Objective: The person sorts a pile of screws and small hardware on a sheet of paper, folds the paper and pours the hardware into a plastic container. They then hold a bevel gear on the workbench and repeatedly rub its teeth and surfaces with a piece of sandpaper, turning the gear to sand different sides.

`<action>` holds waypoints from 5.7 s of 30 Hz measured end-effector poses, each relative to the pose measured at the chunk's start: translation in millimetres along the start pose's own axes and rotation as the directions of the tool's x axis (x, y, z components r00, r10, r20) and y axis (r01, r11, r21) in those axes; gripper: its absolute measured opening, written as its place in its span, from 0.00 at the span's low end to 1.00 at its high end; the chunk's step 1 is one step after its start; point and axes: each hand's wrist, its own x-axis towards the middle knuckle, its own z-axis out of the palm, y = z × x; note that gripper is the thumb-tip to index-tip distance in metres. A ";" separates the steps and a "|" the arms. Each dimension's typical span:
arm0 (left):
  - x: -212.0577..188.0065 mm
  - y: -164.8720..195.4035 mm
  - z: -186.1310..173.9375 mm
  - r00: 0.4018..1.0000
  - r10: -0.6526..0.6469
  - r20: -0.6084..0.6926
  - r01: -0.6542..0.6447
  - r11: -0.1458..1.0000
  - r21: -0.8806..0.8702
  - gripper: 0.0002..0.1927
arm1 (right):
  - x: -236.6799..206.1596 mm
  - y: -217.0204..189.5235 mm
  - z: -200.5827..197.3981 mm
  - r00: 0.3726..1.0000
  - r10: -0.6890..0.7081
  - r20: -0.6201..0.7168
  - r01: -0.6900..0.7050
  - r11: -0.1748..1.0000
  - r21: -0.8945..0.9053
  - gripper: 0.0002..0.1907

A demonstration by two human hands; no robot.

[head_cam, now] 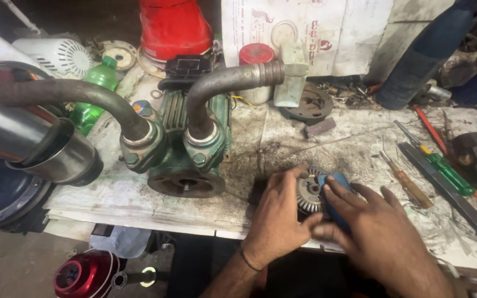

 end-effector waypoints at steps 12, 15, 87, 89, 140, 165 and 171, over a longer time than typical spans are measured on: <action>-0.6 3.2 -3.1 0.999 -0.047 0.028 0.047 0.999 -0.005 0.42 | 7.1 -31.3 -27.8 0.950 0.220 0.222 -0.241 0.968 0.071 0.35; -0.7 3.6 -3.5 0.998 -0.052 0.036 0.052 0.998 -0.023 0.43 | 7.6 -29.8 -23.6 0.930 0.266 0.254 -0.299 0.949 0.103 0.37; -2.4 0.4 1.7 0.999 -0.025 0.040 0.022 0.997 0.067 0.45 | 2.3 -20.0 -14.6 0.964 0.261 0.058 -0.258 0.965 -0.057 0.26; -2.5 -1.5 3.2 0.997 -0.051 0.050 0.049 0.998 0.045 0.44 | 2.9 -20.2 -15.9 0.970 0.227 0.082 -0.219 0.971 -0.100 0.24; -2.9 4.5 1.8 0.999 -0.045 0.027 0.044 0.999 0.016 0.42 | -5.3 -19.1 -12.5 0.951 0.306 0.044 -0.295 0.942 -0.162 0.22; -0.5 1.1 1.9 0.999 -0.024 0.044 0.022 0.999 0.029 0.41 | -0.9 -22.3 -10.5 0.965 0.250 0.076 -0.240 0.963 -0.119 0.17; -2.9 1.7 1.8 0.999 -0.034 0.037 0.032 0.999 0.032 0.42 | -4.7 -20.4 -9.5 0.962 0.273 0.013 -0.269 0.956 -0.120 0.19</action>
